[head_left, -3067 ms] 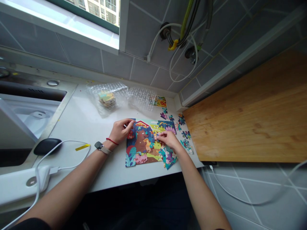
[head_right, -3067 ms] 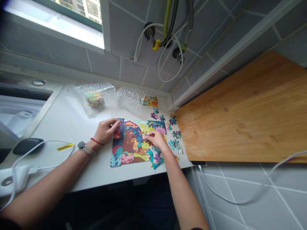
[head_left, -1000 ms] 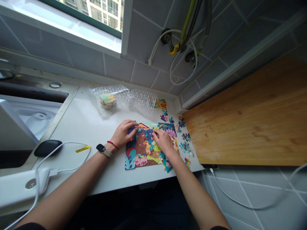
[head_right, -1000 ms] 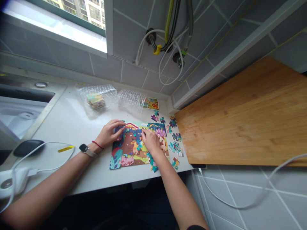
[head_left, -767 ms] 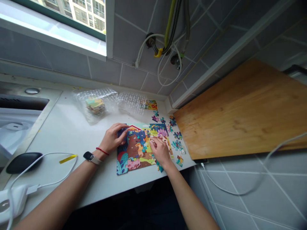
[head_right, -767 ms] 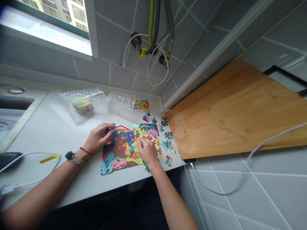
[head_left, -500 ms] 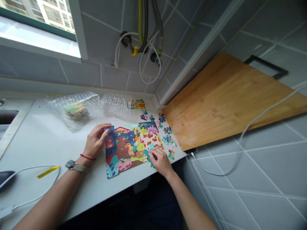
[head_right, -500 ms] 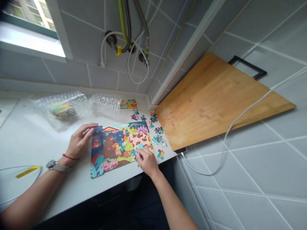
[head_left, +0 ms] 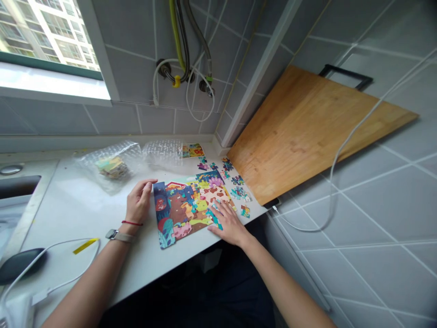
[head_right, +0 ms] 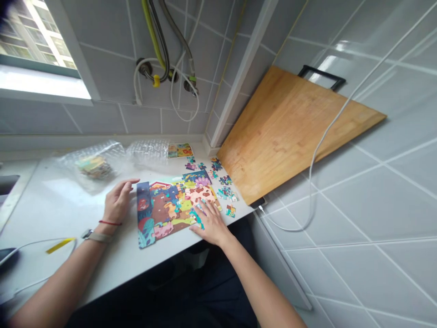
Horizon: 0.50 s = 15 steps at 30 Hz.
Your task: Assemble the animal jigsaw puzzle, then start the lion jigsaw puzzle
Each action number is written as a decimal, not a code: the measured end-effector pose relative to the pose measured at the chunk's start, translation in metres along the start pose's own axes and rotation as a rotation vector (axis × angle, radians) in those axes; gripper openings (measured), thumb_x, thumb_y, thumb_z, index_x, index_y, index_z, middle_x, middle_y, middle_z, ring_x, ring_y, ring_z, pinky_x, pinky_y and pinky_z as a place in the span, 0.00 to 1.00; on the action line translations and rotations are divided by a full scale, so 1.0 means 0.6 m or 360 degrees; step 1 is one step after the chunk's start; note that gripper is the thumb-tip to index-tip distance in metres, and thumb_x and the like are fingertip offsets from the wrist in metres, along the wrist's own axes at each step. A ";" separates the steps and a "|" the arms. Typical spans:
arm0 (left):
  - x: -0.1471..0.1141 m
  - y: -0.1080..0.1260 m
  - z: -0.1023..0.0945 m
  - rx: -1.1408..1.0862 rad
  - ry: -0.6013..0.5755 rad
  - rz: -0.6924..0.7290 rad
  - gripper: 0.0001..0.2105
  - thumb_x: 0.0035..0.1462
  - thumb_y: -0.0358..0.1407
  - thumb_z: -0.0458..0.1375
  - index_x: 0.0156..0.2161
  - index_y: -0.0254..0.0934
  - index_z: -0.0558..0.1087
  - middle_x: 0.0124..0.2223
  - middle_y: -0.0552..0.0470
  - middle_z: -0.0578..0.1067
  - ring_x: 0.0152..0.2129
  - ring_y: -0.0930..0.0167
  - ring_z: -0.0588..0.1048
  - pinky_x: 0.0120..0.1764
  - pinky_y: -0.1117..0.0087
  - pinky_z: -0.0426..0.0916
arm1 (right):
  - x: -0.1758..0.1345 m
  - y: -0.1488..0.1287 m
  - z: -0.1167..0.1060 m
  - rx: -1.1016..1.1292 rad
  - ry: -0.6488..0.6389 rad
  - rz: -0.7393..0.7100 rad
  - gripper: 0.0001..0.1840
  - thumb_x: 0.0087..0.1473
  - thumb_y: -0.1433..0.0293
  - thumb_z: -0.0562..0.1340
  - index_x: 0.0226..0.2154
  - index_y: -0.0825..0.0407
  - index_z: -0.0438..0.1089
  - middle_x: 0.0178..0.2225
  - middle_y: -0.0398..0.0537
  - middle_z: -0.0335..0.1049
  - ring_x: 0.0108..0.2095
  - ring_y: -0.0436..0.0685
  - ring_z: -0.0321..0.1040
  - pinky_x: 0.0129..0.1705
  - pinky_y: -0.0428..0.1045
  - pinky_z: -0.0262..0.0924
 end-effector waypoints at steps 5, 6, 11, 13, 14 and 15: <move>0.003 -0.019 -0.006 0.0083 0.0143 -0.0139 0.22 0.62 0.52 0.53 0.43 0.35 0.80 0.44 0.44 0.83 0.41 0.62 0.79 0.41 0.65 0.72 | 0.010 -0.004 0.029 -0.0136 0.0184 0.0015 0.34 0.70 0.57 0.56 0.73 0.43 0.52 0.75 0.51 0.43 0.76 0.69 0.37 0.72 0.74 0.41; 0.003 -0.023 -0.006 0.0066 0.0149 -0.0160 0.22 0.62 0.52 0.54 0.43 0.35 0.80 0.44 0.44 0.83 0.40 0.62 0.79 0.40 0.66 0.73 | 0.009 -0.004 0.031 -0.0128 0.0251 0.0002 0.33 0.70 0.58 0.56 0.73 0.43 0.52 0.75 0.52 0.45 0.75 0.68 0.39 0.72 0.73 0.42; 0.003 -0.028 0.002 -0.0059 0.0119 -0.0193 0.21 0.60 0.51 0.56 0.41 0.36 0.80 0.43 0.45 0.83 0.42 0.62 0.80 0.40 0.67 0.74 | -0.006 0.001 0.030 -0.0071 0.0617 -0.0022 0.37 0.67 0.59 0.58 0.72 0.54 0.52 0.74 0.61 0.49 0.75 0.71 0.40 0.72 0.73 0.43; 0.003 -0.026 0.001 -0.0076 0.0132 -0.0195 0.20 0.59 0.51 0.57 0.41 0.36 0.81 0.43 0.45 0.83 0.41 0.63 0.80 0.40 0.67 0.74 | -0.017 0.002 0.027 -0.0083 0.0799 -0.0027 0.39 0.65 0.59 0.59 0.73 0.55 0.50 0.73 0.62 0.49 0.75 0.72 0.36 0.72 0.73 0.42; 0.003 -0.026 0.001 -0.0082 0.0141 -0.0197 0.20 0.58 0.51 0.57 0.41 0.36 0.80 0.43 0.45 0.83 0.41 0.63 0.80 0.39 0.67 0.74 | -0.021 0.002 0.028 -0.0082 0.0859 -0.0029 0.40 0.65 0.59 0.58 0.73 0.55 0.50 0.73 0.62 0.49 0.75 0.72 0.35 0.72 0.73 0.42; 0.004 -0.026 0.000 -0.0089 0.0146 -0.0200 0.20 0.58 0.51 0.57 0.41 0.36 0.80 0.43 0.44 0.83 0.41 0.63 0.80 0.39 0.67 0.74 | -0.024 0.003 0.029 -0.0075 0.0893 -0.0018 0.40 0.66 0.58 0.58 0.73 0.55 0.49 0.73 0.62 0.49 0.76 0.71 0.35 0.72 0.73 0.42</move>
Point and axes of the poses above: each hand's wrist, its own x-axis towards the middle knuckle, its own z-axis out of the palm, y = z × x, the point moved 7 cm from there along x, towards the middle knuckle
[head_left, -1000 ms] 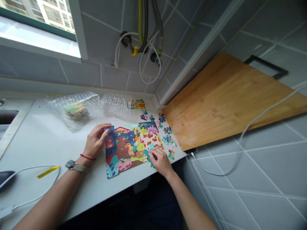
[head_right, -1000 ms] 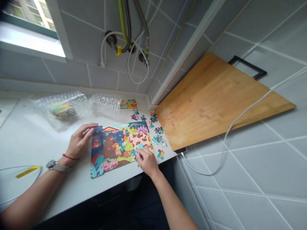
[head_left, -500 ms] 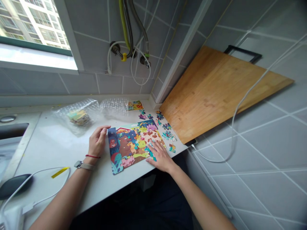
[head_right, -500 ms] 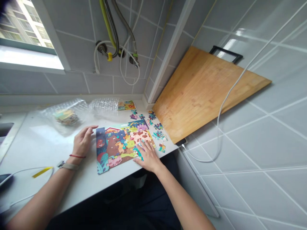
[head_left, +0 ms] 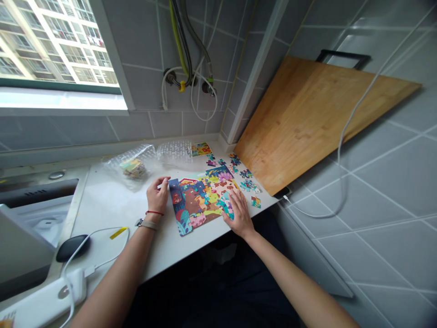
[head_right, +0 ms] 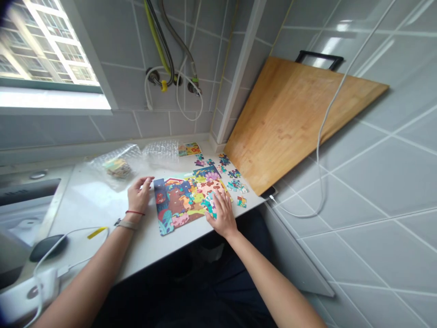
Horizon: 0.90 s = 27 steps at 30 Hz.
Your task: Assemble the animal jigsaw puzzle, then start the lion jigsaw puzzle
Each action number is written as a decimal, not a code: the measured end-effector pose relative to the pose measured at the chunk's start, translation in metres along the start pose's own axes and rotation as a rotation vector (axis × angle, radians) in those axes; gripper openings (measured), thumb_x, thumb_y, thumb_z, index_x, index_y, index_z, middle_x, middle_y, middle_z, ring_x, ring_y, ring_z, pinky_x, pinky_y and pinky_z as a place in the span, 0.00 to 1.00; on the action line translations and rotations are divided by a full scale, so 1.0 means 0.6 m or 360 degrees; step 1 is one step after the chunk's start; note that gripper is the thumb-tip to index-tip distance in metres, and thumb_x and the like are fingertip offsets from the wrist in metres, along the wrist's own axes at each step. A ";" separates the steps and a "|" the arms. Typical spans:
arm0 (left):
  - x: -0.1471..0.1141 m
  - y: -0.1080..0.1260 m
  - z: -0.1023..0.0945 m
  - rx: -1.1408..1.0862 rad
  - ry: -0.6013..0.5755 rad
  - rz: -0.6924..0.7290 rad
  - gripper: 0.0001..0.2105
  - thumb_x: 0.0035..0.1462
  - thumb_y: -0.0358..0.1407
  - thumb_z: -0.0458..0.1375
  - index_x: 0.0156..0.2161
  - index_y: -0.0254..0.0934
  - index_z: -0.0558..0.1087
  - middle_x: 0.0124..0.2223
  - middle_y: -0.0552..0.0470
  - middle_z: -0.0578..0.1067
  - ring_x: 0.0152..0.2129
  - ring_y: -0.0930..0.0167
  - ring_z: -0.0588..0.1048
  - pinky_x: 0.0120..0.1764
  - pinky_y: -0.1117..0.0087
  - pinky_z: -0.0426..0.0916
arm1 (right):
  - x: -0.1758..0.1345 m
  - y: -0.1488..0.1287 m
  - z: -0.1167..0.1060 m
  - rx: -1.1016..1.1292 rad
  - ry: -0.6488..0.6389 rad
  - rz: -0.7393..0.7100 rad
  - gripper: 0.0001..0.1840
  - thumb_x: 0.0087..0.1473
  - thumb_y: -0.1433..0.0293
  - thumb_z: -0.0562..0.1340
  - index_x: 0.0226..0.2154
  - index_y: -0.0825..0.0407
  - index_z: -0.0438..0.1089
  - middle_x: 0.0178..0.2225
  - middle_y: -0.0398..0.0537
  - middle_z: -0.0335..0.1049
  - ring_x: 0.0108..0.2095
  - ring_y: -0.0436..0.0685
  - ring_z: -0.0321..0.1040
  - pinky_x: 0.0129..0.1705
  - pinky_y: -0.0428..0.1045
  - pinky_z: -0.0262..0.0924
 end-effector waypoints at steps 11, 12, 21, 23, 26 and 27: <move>0.004 -0.010 0.005 -0.0152 -0.0026 -0.0069 0.22 0.56 0.52 0.56 0.40 0.34 0.78 0.41 0.40 0.83 0.35 0.64 0.82 0.33 0.69 0.73 | -0.016 0.034 -0.016 -0.0027 -0.0476 0.0216 0.38 0.65 0.53 0.62 0.72 0.42 0.55 0.76 0.54 0.42 0.75 0.73 0.38 0.70 0.74 0.47; 0.003 -0.010 0.005 -0.0154 -0.0031 -0.0070 0.22 0.56 0.52 0.56 0.40 0.34 0.78 0.41 0.40 0.83 0.35 0.64 0.82 0.34 0.69 0.73 | -0.018 0.033 -0.020 -0.0026 -0.0519 0.0136 0.36 0.65 0.53 0.62 0.71 0.40 0.56 0.76 0.51 0.41 0.75 0.73 0.38 0.70 0.74 0.45; 0.001 -0.004 0.008 -0.0151 -0.0051 -0.0087 0.21 0.55 0.52 0.56 0.40 0.34 0.77 0.37 0.43 0.83 0.32 0.65 0.82 0.33 0.68 0.73 | 0.000 0.023 -0.019 0.0030 -0.0509 -0.0077 0.28 0.65 0.58 0.65 0.65 0.41 0.68 0.72 0.49 0.55 0.73 0.68 0.49 0.71 0.66 0.53; 0.001 -0.006 0.008 -0.0142 -0.0052 -0.0096 0.21 0.55 0.52 0.56 0.40 0.34 0.77 0.36 0.43 0.82 0.31 0.65 0.82 0.33 0.68 0.73 | 0.008 0.016 -0.016 0.0016 -0.0469 -0.0057 0.27 0.64 0.57 0.66 0.63 0.43 0.70 0.71 0.51 0.58 0.71 0.68 0.53 0.70 0.66 0.55; 0.001 -0.007 0.010 -0.0128 -0.0063 -0.0104 0.21 0.55 0.52 0.56 0.40 0.34 0.77 0.36 0.43 0.82 0.31 0.65 0.82 0.34 0.68 0.74 | 0.015 0.003 -0.008 -0.0003 -0.0448 -0.0003 0.29 0.64 0.55 0.65 0.64 0.45 0.70 0.70 0.55 0.58 0.70 0.70 0.55 0.70 0.67 0.55; 0.000 -0.007 0.011 -0.0123 -0.0065 -0.0105 0.21 0.55 0.52 0.56 0.40 0.34 0.77 0.36 0.43 0.83 0.31 0.65 0.82 0.34 0.68 0.74 | 0.016 -0.002 -0.004 0.0000 -0.0453 0.0011 0.30 0.64 0.53 0.65 0.65 0.47 0.69 0.71 0.56 0.57 0.71 0.71 0.53 0.70 0.67 0.54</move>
Point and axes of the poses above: each hand's wrist, its own x-axis towards the middle knuckle, its own z-axis out of the palm, y = z × x, the point moved 7 cm from there along x, towards the middle knuckle
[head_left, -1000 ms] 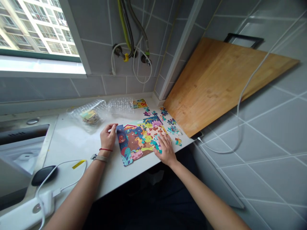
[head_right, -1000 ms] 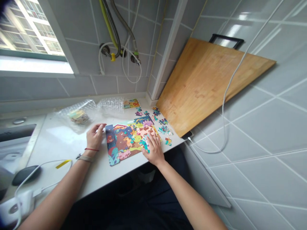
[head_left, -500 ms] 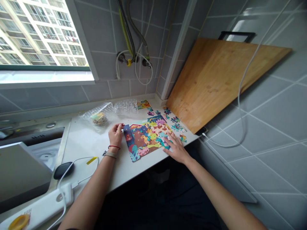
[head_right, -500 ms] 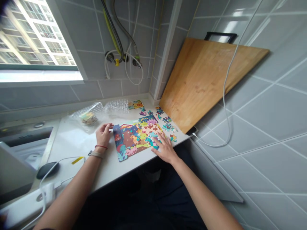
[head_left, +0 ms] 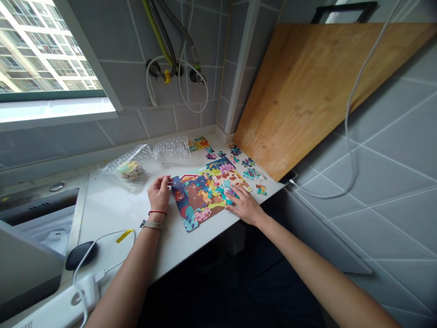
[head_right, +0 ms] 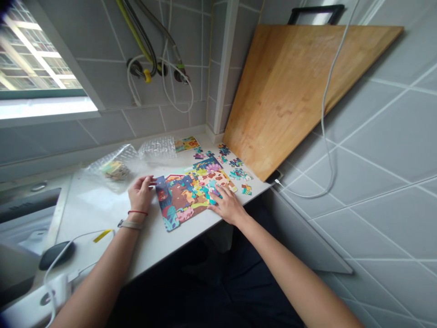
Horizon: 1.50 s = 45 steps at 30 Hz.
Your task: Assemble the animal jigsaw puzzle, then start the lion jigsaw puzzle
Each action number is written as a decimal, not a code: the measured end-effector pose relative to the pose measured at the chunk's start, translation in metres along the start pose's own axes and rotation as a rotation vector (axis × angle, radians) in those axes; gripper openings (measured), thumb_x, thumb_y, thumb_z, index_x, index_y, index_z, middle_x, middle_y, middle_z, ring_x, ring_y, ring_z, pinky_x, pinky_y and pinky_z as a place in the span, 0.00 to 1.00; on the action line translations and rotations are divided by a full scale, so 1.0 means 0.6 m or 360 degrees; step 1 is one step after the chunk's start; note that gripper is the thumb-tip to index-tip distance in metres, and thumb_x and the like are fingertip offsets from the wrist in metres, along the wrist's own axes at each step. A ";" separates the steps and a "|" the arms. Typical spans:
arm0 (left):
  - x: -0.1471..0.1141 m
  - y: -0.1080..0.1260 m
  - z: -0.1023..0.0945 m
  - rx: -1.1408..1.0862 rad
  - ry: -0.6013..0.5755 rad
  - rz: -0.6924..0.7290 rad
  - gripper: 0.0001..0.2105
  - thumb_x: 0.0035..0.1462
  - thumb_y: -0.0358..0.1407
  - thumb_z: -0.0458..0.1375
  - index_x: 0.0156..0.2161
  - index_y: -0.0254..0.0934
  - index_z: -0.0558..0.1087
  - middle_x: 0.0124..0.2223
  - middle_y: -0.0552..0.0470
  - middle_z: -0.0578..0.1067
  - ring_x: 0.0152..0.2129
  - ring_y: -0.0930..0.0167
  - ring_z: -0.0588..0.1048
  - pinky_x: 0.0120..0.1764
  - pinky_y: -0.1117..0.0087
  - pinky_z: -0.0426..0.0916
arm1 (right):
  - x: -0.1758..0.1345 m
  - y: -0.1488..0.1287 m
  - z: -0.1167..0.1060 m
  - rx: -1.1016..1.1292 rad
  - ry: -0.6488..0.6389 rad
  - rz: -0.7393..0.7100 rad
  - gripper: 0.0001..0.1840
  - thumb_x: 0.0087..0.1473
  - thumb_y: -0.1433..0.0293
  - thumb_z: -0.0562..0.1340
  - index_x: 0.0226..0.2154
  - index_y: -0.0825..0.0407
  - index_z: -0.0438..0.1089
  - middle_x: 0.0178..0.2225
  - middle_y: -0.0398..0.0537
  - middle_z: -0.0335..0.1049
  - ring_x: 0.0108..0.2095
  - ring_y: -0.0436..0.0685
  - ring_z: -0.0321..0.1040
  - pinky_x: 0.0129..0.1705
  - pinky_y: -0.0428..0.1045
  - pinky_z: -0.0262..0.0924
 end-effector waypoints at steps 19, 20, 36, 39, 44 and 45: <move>-0.014 0.013 0.011 0.0098 -0.0044 0.0129 0.15 0.60 0.45 0.57 0.39 0.35 0.78 0.31 0.49 0.81 0.28 0.68 0.80 0.33 0.69 0.75 | 0.114 0.013 -0.020 0.0152 -0.0491 -0.0449 0.43 0.47 0.63 0.76 0.65 0.38 0.68 0.69 0.48 0.61 0.67 0.72 0.60 0.66 0.64 0.59; -0.014 0.014 0.011 0.0106 -0.0043 0.0136 0.14 0.60 0.45 0.58 0.38 0.35 0.79 0.31 0.50 0.81 0.27 0.68 0.80 0.33 0.69 0.75 | 0.126 0.012 -0.023 0.0158 -0.0532 -0.0480 0.42 0.46 0.64 0.76 0.64 0.38 0.69 0.67 0.48 0.64 0.66 0.71 0.63 0.65 0.63 0.62; -0.021 0.030 0.012 0.0194 -0.0063 0.0177 0.14 0.60 0.44 0.58 0.37 0.35 0.79 0.29 0.50 0.82 0.27 0.69 0.80 0.30 0.72 0.73 | 0.162 -0.020 -0.027 -0.0053 -0.0766 -0.0472 0.43 0.42 0.66 0.80 0.60 0.45 0.69 0.56 0.55 0.66 0.61 0.70 0.63 0.65 0.64 0.58; -0.022 0.032 0.012 0.0180 -0.0065 0.0181 0.14 0.59 0.44 0.58 0.37 0.35 0.79 0.30 0.50 0.82 0.26 0.70 0.79 0.30 0.73 0.73 | 0.159 -0.024 -0.028 -0.0059 -0.0826 -0.0445 0.44 0.43 0.66 0.80 0.61 0.47 0.67 0.57 0.56 0.65 0.64 0.70 0.60 0.67 0.64 0.53; -0.022 0.033 0.012 0.0148 -0.0060 0.0183 0.13 0.59 0.43 0.58 0.37 0.35 0.79 0.29 0.50 0.82 0.26 0.70 0.79 0.30 0.73 0.72 | 0.164 -0.028 -0.023 -0.0047 -0.0873 -0.0361 0.44 0.39 0.65 0.81 0.58 0.48 0.68 0.58 0.57 0.64 0.62 0.72 0.61 0.65 0.64 0.57; -0.022 0.033 0.012 0.0138 -0.0061 0.0180 0.13 0.59 0.43 0.58 0.37 0.35 0.79 0.29 0.50 0.82 0.26 0.70 0.79 0.30 0.73 0.72 | 0.165 -0.028 -0.023 -0.0051 -0.0878 -0.0355 0.44 0.38 0.65 0.81 0.57 0.48 0.68 0.58 0.57 0.64 0.63 0.72 0.60 0.65 0.64 0.56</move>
Point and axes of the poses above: each hand's wrist, its own x-axis towards the middle knuckle, its own z-axis out of the palm, y = z × x, the point moved 7 cm from there along x, towards the middle knuckle
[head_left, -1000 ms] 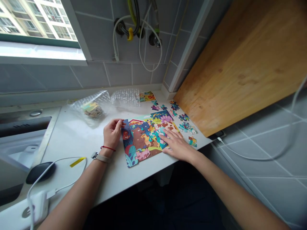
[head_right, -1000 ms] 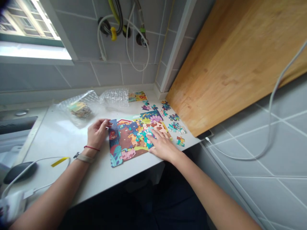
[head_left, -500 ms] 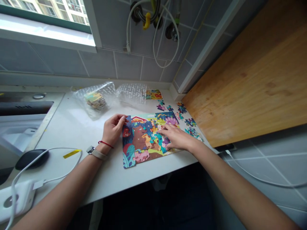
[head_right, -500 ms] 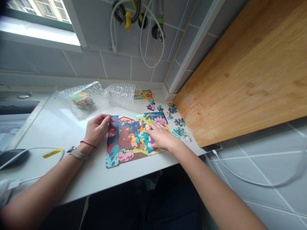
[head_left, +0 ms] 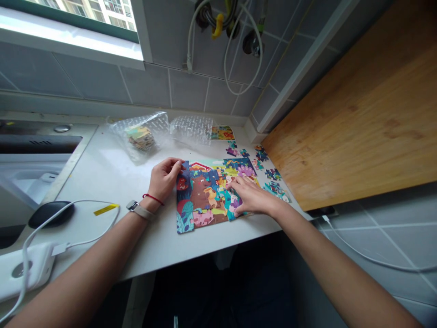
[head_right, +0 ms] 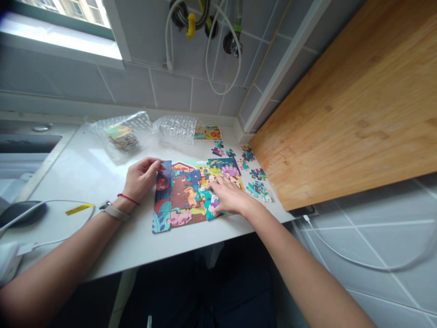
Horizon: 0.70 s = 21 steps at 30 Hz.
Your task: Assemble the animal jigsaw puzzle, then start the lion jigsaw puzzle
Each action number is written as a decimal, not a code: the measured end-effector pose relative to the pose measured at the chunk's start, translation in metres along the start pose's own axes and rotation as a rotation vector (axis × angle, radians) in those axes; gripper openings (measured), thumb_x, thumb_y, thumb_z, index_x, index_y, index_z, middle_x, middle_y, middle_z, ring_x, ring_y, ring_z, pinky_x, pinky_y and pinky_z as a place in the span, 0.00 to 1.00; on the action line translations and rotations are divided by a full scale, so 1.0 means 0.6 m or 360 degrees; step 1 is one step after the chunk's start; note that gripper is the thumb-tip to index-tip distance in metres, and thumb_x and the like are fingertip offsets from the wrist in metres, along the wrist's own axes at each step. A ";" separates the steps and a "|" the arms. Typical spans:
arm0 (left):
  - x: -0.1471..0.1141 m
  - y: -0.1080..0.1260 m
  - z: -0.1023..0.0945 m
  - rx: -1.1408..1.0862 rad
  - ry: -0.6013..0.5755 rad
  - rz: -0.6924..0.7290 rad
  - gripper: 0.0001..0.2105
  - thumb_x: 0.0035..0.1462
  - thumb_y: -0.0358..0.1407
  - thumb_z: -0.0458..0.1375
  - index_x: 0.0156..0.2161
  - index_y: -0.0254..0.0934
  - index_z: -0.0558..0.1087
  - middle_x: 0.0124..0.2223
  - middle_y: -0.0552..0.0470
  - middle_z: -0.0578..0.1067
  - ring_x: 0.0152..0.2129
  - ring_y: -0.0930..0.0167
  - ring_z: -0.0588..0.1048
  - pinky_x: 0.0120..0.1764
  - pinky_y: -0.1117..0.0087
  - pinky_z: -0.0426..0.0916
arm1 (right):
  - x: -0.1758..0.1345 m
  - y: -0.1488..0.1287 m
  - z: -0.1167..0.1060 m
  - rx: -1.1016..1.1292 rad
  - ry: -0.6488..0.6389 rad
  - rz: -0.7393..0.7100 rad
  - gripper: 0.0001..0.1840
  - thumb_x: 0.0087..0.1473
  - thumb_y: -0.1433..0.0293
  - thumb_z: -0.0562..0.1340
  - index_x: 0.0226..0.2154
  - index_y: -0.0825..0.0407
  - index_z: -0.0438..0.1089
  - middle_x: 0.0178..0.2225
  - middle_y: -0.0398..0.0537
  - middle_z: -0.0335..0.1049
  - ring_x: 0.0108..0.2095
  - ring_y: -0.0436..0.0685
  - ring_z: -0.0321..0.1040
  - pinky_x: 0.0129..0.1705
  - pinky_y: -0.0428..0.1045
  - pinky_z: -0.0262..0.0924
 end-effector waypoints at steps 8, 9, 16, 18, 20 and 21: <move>-0.001 0.002 0.002 -0.0030 -0.0010 0.0006 0.13 0.59 0.43 0.58 0.37 0.35 0.79 0.29 0.50 0.81 0.25 0.71 0.78 0.30 0.73 0.72 | -0.004 0.003 0.006 0.0012 0.0053 -0.0044 0.41 0.41 0.65 0.80 0.55 0.48 0.67 0.57 0.56 0.65 0.64 0.71 0.59 0.69 0.67 0.49; -0.001 0.002 0.003 -0.0032 -0.0013 0.0009 0.13 0.59 0.43 0.58 0.37 0.35 0.79 0.29 0.50 0.81 0.25 0.71 0.78 0.30 0.73 0.72 | -0.004 0.003 0.007 0.0009 0.0061 -0.0056 0.41 0.41 0.65 0.80 0.56 0.48 0.67 0.57 0.56 0.65 0.63 0.71 0.60 0.68 0.67 0.49; -0.001 -0.001 0.004 -0.0022 -0.0029 0.0008 0.14 0.59 0.44 0.59 0.37 0.35 0.79 0.30 0.50 0.81 0.25 0.70 0.78 0.30 0.73 0.72 | -0.007 -0.016 0.003 -0.0134 0.0052 -0.0053 0.42 0.43 0.62 0.80 0.59 0.47 0.67 0.57 0.58 0.65 0.60 0.71 0.63 0.61 0.64 0.60; 0.000 -0.002 0.003 -0.0021 -0.0031 0.0010 0.14 0.59 0.44 0.59 0.37 0.35 0.79 0.30 0.50 0.81 0.25 0.71 0.78 0.30 0.73 0.72 | -0.010 -0.022 0.001 -0.0163 0.0057 -0.0026 0.42 0.44 0.62 0.80 0.59 0.48 0.68 0.57 0.59 0.65 0.59 0.72 0.64 0.59 0.63 0.63; 0.000 -0.004 0.003 -0.0024 -0.0029 0.0013 0.13 0.60 0.44 0.59 0.37 0.35 0.79 0.30 0.50 0.81 0.25 0.71 0.79 0.30 0.73 0.72 | -0.014 -0.028 0.000 -0.0172 0.0056 0.0013 0.40 0.46 0.62 0.79 0.59 0.49 0.68 0.56 0.60 0.65 0.58 0.72 0.66 0.58 0.63 0.65; 0.001 -0.004 0.003 -0.0023 -0.0026 0.0016 0.13 0.60 0.44 0.59 0.37 0.35 0.79 0.30 0.50 0.81 0.25 0.70 0.79 0.30 0.73 0.72 | -0.017 -0.030 0.001 -0.0173 0.0058 0.0031 0.40 0.47 0.63 0.78 0.60 0.50 0.68 0.57 0.60 0.66 0.57 0.72 0.67 0.57 0.63 0.65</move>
Point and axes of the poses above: each hand's wrist, its own x-axis towards the middle knuckle, its own z-axis out of the palm, y = z × x, the point moved 7 cm from there along x, towards the middle knuckle
